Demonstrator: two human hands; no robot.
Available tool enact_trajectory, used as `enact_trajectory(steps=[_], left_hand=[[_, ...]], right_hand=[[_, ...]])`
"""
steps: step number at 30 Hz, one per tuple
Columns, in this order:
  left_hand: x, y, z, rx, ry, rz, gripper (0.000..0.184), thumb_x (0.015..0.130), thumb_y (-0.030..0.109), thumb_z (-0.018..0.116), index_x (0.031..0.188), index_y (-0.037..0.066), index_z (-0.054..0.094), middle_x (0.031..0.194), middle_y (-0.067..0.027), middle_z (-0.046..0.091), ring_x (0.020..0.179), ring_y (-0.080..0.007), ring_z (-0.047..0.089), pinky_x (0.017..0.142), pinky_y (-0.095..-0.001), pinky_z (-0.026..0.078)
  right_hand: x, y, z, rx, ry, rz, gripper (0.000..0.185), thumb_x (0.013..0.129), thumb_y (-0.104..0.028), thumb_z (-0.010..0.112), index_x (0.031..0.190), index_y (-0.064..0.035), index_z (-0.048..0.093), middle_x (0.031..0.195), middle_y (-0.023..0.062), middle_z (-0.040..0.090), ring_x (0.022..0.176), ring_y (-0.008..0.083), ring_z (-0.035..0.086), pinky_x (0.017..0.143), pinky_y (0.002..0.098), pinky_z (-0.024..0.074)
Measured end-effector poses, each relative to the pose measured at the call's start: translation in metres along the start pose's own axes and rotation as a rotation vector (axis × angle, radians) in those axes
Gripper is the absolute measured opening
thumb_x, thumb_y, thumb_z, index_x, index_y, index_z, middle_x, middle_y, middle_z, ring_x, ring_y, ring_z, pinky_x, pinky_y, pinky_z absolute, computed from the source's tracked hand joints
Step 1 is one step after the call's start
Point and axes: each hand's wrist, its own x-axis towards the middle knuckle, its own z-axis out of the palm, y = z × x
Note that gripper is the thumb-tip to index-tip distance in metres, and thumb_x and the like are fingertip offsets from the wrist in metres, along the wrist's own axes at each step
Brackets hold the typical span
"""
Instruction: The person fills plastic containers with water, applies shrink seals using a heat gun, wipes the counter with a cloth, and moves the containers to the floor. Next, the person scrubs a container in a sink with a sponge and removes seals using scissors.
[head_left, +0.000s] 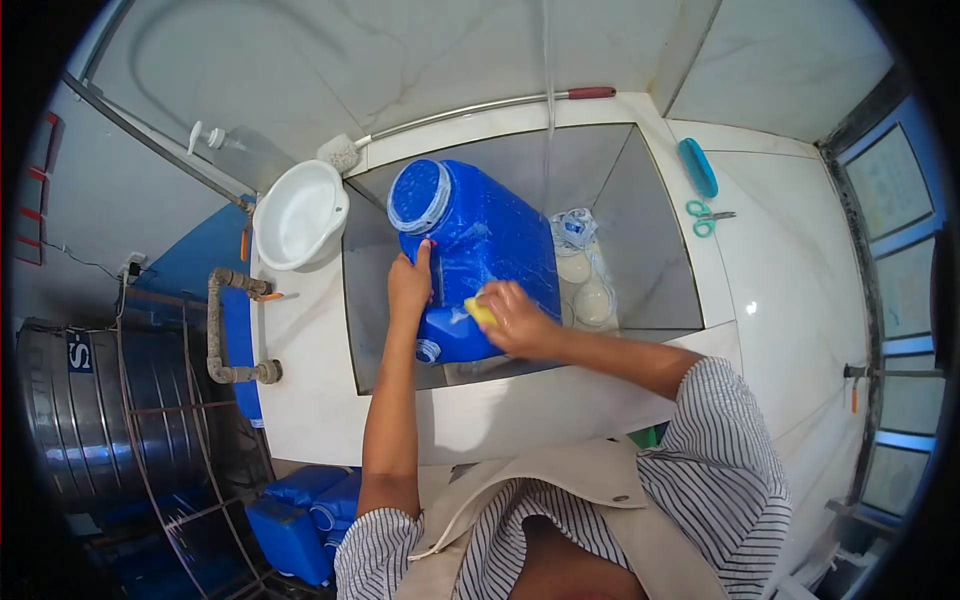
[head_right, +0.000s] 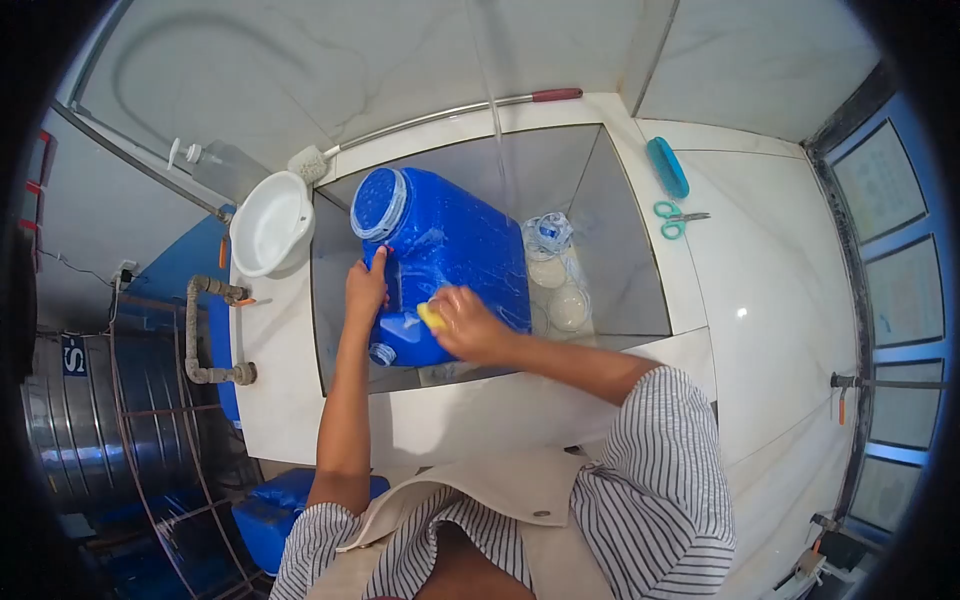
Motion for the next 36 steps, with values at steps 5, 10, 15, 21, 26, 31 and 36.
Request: enact_trajectory(steps=[5,10,15,21,26,31,36], left_hand=[[0.042,-0.037,0.014,0.055,0.118,0.243,0.056,0.085,0.048,0.055,0.077,-0.007,0.052,0.053,-0.011,0.053,0.04,-0.0188,0.053,0.036,-0.0321,0.041],[0.03,-0.038,-0.008,-0.142,-0.007,-0.057,0.058,0.087,0.047,0.052,0.084,-0.011,0.05,0.05,-0.0112,0.051,0.034,-0.0195,0.05,0.031,-0.0314,0.037],[0.03,-0.067,-0.004,-0.214,0.052,-0.133,0.055,0.087,0.048,0.052,0.085,-0.008,0.049,0.048,-0.0076,0.047,0.033,-0.0164,0.046,0.029,-0.0298,0.035],[0.039,-0.095,-0.01,-0.217,0.015,-0.241,0.053,0.088,0.048,0.051,0.083,-0.005,0.048,0.049,-0.0067,0.047,0.034,-0.0162,0.046,0.03,-0.03,0.035],[0.031,-0.09,-0.009,-0.21,0.045,-0.249,0.053,0.088,0.048,0.051,0.083,-0.005,0.049,0.048,-0.0065,0.047,0.033,-0.0165,0.045,0.029,-0.0304,0.035],[0.034,-0.089,-0.011,-0.219,0.053,-0.244,0.051,0.088,0.047,0.051,0.084,-0.004,0.05,0.047,-0.0059,0.045,0.033,-0.0162,0.044,0.029,-0.0304,0.034],[0.032,-0.075,-0.01,-0.251,0.012,-0.227,0.053,0.091,0.049,0.043,0.083,-0.003,0.052,0.046,-0.0068,0.046,0.034,-0.0158,0.045,0.031,-0.0297,0.036]], right_hand=[[0.045,-0.02,0.0,0.114,-0.15,-0.203,0.027,0.075,-0.014,0.058,0.1,-0.0044,0.056,0.111,0.0172,0.048,0.099,0.0323,0.047,0.084,0.0433,0.0391],[-0.023,0.047,0.035,0.014,-0.13,-0.146,0.025,0.074,-0.012,0.055,0.096,0.001,0.052,0.105,0.0213,0.047,0.101,0.0372,0.045,0.088,0.0449,0.037],[0.076,0.1,0.08,0.096,0.168,0.0,0.033,0.07,-0.007,0.053,0.102,0.002,0.05,0.103,0.0212,0.05,0.104,0.0379,0.045,0.089,0.0448,0.0366],[-0.068,0.132,0.115,0.013,0.046,0.324,0.039,0.084,-0.01,0.048,0.121,0.0012,0.042,0.121,0.0248,0.041,0.115,0.0403,0.04,0.099,0.0486,0.0314],[0.059,0.061,0.084,0.006,-0.015,-0.019,0.044,0.085,-0.016,0.047,0.124,0.0037,0.041,0.127,0.0259,0.039,0.129,0.0409,0.026,0.11,0.0462,0.0157],[0.02,0.268,0.147,-0.059,0.113,0.531,0.031,0.092,-0.026,0.042,0.107,-0.0005,0.05,0.104,0.0264,0.053,0.098,0.038,0.051,0.088,0.0444,0.0394],[-0.056,0.098,0.091,0.278,-0.128,0.824,0.06,0.092,-0.031,0.044,0.135,0.0064,0.023,0.136,0.0314,0.022,0.131,0.0425,0.019,0.108,0.0477,0.0187]])
